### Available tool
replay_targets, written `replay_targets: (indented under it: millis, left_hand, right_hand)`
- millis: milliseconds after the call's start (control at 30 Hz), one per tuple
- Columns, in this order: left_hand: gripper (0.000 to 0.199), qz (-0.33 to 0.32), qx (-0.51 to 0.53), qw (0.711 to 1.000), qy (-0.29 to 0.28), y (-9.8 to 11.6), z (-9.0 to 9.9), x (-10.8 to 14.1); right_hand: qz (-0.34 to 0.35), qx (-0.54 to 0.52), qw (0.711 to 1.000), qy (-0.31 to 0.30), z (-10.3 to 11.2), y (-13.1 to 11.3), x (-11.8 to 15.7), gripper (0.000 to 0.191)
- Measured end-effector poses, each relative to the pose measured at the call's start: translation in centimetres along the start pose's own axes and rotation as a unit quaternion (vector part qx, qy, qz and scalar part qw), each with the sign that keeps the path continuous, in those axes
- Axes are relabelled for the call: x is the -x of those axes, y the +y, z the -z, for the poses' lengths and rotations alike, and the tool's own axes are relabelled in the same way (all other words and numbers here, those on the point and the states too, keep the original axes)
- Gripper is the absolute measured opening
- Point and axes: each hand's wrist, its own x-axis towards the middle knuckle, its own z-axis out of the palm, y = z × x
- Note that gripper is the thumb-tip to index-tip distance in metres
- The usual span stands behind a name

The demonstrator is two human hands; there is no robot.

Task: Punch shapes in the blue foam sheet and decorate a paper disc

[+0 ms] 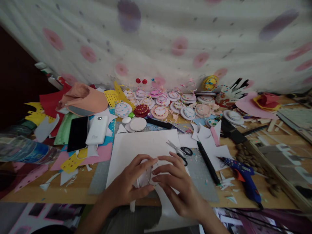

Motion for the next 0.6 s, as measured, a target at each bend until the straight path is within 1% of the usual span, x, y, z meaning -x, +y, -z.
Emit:
replay_targets:
  millis: [67,133,200,233,300,333,433,500,600]
  left_hand:
    - [0.062,0.003,-0.007,1.000,0.016,-0.1,-0.1,0.1]
    - [0.061,0.010,-0.016,0.999,0.026,-0.2,-0.1,0.2]
    - [0.060,0.014,-0.027,0.999,0.037,-0.3,-0.1,0.3]
    - [0.059,0.015,-0.032,0.998,0.043,-0.4,-0.2,0.3]
    - [0.059,0.013,-0.040,0.997,0.057,-0.5,-0.2,0.4]
    - [0.060,0.012,-0.043,0.997,0.061,-0.5,-0.3,0.4]
    - [0.060,0.004,-0.046,0.997,0.065,-0.6,-0.5,0.5]
    - [0.060,-0.006,-0.051,0.997,0.062,-0.5,-0.7,0.5]
    - [0.060,-0.014,-0.063,0.996,0.061,-0.4,-0.9,0.6]
  right_hand:
    - [-0.009,0.019,0.999,0.045,-0.2,-0.2,0.2,0.031]
    - [-0.042,0.033,0.993,0.108,-0.4,-0.4,0.5,0.029]
    - [-0.105,0.039,0.980,0.167,-0.6,-0.5,0.7,0.023]
    - [-0.141,0.036,0.972,0.183,-0.7,-0.5,0.8,0.017]
    - [-0.210,0.018,0.961,0.182,-1.0,-0.3,0.8,0.006]
    - [-0.239,0.001,0.957,0.166,-1.1,-0.2,0.8,0.007]
    - [-0.302,-0.049,0.946,0.110,-1.6,-0.1,0.8,0.019]
    - [-0.318,-0.056,0.942,0.090,-1.9,-0.1,0.8,0.026]
    - [-0.310,-0.038,0.945,0.095,-2.1,0.0,0.8,0.031]
